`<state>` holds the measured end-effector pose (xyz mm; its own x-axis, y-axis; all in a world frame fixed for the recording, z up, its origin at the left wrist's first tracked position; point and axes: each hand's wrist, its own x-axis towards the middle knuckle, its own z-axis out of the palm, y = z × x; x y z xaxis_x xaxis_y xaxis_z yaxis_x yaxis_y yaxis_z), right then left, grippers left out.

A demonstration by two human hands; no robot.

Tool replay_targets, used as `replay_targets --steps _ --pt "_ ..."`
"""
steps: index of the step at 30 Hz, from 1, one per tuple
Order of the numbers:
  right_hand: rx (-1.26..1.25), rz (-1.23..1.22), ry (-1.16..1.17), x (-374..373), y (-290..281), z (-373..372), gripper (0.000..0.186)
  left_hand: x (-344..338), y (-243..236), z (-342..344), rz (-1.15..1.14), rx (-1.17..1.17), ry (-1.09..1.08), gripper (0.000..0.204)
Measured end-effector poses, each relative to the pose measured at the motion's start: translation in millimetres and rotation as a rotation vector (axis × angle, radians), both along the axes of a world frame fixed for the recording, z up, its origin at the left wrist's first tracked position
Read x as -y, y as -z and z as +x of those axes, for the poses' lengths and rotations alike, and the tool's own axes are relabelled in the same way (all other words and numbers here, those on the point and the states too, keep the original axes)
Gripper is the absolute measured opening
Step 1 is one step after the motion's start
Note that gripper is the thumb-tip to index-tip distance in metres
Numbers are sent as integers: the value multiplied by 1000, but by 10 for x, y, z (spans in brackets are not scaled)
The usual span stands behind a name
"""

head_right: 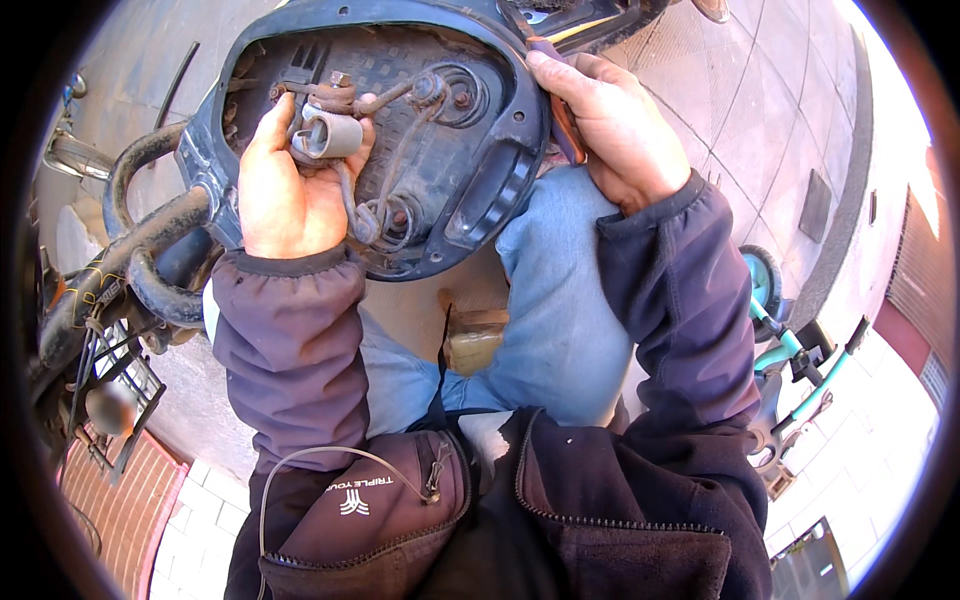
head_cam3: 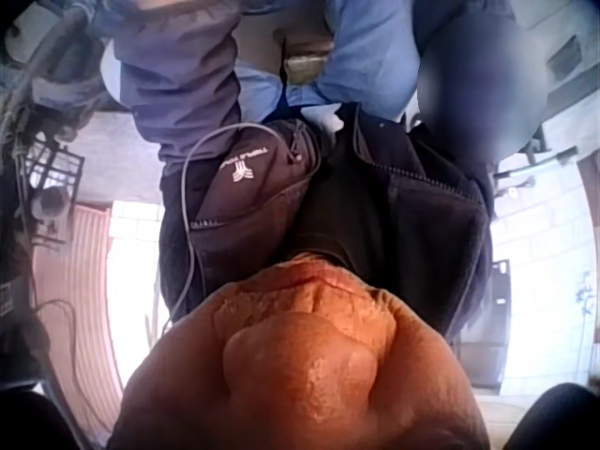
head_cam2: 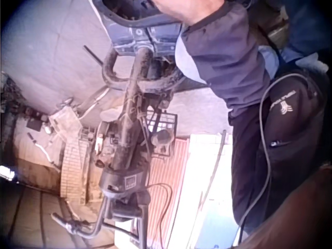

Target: The person uses pliers and a screwdriver to manipulate internal components of a mechanical device, likely a lawnmower. They remove a small cylindrical part, adjust wires and springs, and reposition the internal cover.

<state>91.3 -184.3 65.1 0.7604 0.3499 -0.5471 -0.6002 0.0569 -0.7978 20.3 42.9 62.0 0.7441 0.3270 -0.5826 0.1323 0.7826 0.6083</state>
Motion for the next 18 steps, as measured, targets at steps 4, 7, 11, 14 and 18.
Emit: replay_targets --steps 4,7,11,14,18 --pt "28 23 22 -14 31 -13 41 29 -21 -12 56 -6 13 35" --pt "16 -16 -4 8 -13 -1 42 38 -27 -20 79 4 16 35" --pt "24 52 34 25 79 -12 42 55 -18 -7 76 12 -2 35" --pt "32 88 60 26 140 -9 42 52 -14 -11 51 15 -19 36" --pt "41 85 57 17 143 -9 43 49 -3 -7 43 12 -22 40"
